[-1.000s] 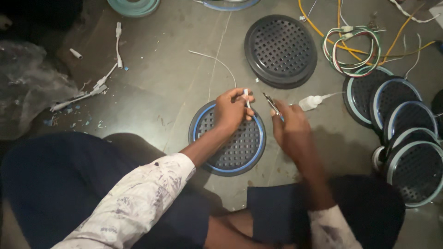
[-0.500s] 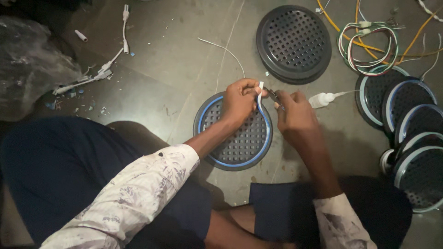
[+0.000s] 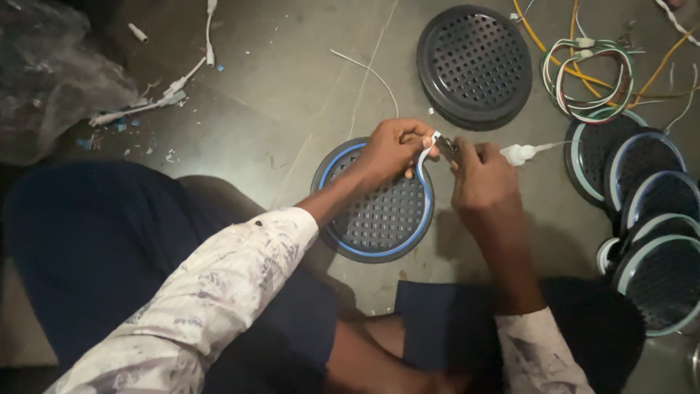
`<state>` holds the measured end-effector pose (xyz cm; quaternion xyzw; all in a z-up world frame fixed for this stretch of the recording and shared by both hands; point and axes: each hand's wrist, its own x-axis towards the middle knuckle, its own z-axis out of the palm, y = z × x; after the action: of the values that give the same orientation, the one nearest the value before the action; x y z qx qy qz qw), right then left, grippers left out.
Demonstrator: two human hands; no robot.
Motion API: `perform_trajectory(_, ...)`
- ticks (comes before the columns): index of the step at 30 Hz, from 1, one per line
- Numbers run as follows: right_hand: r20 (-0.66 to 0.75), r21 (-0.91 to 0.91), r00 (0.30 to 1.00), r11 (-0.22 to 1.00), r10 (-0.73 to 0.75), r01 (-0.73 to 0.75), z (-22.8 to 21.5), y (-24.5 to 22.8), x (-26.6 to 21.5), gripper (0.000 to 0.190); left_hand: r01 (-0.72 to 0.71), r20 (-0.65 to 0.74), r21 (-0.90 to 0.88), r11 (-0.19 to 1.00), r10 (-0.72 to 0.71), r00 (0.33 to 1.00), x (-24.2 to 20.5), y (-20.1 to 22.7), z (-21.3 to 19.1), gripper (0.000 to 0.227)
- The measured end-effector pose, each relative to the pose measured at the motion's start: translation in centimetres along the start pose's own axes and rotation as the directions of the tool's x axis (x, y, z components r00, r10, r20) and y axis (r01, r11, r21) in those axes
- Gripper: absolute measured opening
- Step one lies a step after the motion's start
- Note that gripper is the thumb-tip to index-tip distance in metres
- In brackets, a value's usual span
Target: The person sits on the floor and assembles LED light strips onto circular perforated plastic bases. They apply adhesive from a white bottle along the rim, press the blue light strip into place, and use pliers to trim excess wire. The process is repeated for multiple units.
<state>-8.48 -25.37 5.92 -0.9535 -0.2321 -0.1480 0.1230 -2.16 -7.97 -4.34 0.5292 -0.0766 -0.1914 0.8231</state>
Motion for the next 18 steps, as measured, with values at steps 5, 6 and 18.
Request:
perform_trajectory(5,0.075,0.041,0.995,0.997,0.069,-0.072,-0.23,-0.2,0.14,0.032,-0.004,0.033,0.031,1.0,0.003,0.999,0.32,-0.12,-0.33,0.021)
perform_trajectory(6,0.092,0.042,0.992,0.995,0.082,-0.086,-0.22,-0.24,0.25,0.032,-0.001,0.04,0.036,0.999,0.0,0.999,0.39,-0.15,-0.36,0.021)
perform_trajectory(18,0.177,0.086,0.982,0.993,0.067,-0.083,-0.63,0.15,0.73,0.033,0.015,0.062,0.036,0.999,-0.018,0.998,0.83,-0.31,-0.77,0.023)
